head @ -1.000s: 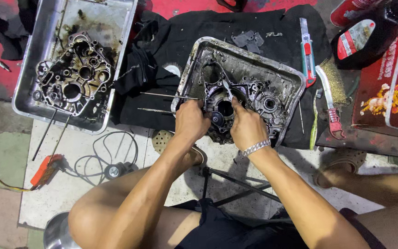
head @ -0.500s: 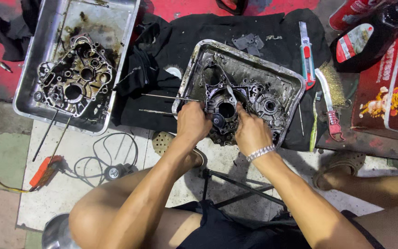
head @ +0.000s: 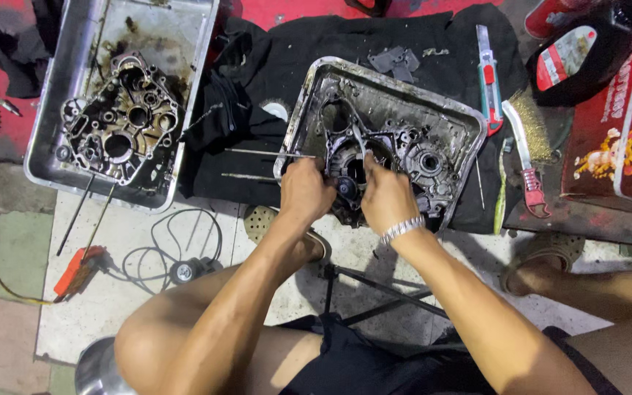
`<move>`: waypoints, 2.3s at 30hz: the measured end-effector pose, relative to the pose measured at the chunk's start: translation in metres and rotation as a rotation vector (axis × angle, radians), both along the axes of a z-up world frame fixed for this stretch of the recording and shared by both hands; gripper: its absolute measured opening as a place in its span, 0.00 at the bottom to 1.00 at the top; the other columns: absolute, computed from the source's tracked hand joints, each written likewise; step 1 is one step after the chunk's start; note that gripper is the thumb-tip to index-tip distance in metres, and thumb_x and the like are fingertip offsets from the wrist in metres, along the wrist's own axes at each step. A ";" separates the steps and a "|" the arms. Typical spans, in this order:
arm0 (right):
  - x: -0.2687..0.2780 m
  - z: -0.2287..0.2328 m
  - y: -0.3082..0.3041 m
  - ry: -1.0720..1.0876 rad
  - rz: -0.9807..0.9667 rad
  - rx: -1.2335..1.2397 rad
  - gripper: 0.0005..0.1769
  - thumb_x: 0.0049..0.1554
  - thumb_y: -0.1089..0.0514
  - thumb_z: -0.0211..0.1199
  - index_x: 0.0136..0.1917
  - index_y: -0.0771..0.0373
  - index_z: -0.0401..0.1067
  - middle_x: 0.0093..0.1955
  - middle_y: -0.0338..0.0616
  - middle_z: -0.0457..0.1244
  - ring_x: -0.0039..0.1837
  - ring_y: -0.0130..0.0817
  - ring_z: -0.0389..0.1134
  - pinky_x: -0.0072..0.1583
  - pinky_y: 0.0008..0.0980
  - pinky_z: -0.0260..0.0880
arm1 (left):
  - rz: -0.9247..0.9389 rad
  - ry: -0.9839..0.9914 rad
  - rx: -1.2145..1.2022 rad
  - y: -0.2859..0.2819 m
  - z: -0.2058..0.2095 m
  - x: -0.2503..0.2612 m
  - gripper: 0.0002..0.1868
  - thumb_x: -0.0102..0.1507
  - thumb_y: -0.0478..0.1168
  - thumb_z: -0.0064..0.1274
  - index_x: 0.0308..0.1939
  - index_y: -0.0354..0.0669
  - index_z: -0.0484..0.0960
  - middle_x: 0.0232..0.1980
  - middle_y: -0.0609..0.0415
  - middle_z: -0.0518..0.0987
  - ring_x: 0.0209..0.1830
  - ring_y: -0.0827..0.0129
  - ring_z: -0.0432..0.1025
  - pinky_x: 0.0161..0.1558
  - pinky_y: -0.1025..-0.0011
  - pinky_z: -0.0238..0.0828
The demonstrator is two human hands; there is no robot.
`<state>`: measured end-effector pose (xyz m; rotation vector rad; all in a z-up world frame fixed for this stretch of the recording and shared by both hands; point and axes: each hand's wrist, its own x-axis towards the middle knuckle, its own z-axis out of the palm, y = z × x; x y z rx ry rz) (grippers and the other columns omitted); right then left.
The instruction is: The person cleans a disassembled engine casing using a wire brush, a metal pick, and a spray lubricant. They scrub and scrape various internal surfaces and crevices, then spray the part and continue cleaning before setting the casing aside.
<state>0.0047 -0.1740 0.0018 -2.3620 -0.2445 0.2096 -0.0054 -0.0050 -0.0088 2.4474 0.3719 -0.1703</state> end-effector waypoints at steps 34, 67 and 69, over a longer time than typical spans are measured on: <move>0.046 -0.114 -0.205 0.157 -0.400 -0.520 0.14 0.47 0.51 0.75 0.44 0.60 0.82 0.47 0.61 0.70 0.52 0.60 0.72 0.55 0.51 0.73 | -0.081 0.061 0.084 -0.002 0.007 0.010 0.13 0.54 0.41 0.66 0.35 0.33 0.85 0.37 0.33 0.82 0.43 0.39 0.77 0.48 0.50 0.74; 0.024 -0.041 0.000 -0.164 -0.232 0.578 0.08 0.63 0.67 0.63 0.45 0.68 0.64 0.48 0.49 0.72 0.50 0.30 0.75 0.52 0.28 0.76 | -0.050 0.086 0.059 -0.006 0.013 0.010 0.10 0.51 0.35 0.62 0.33 0.30 0.83 0.42 0.33 0.82 0.45 0.39 0.77 0.50 0.51 0.74; 0.024 -0.044 0.001 -0.162 -0.228 0.607 0.08 0.63 0.68 0.62 0.45 0.68 0.63 0.49 0.49 0.72 0.50 0.30 0.75 0.53 0.29 0.77 | -0.049 0.071 0.065 -0.006 0.013 0.010 0.10 0.51 0.34 0.62 0.33 0.30 0.83 0.42 0.33 0.82 0.45 0.39 0.77 0.49 0.51 0.74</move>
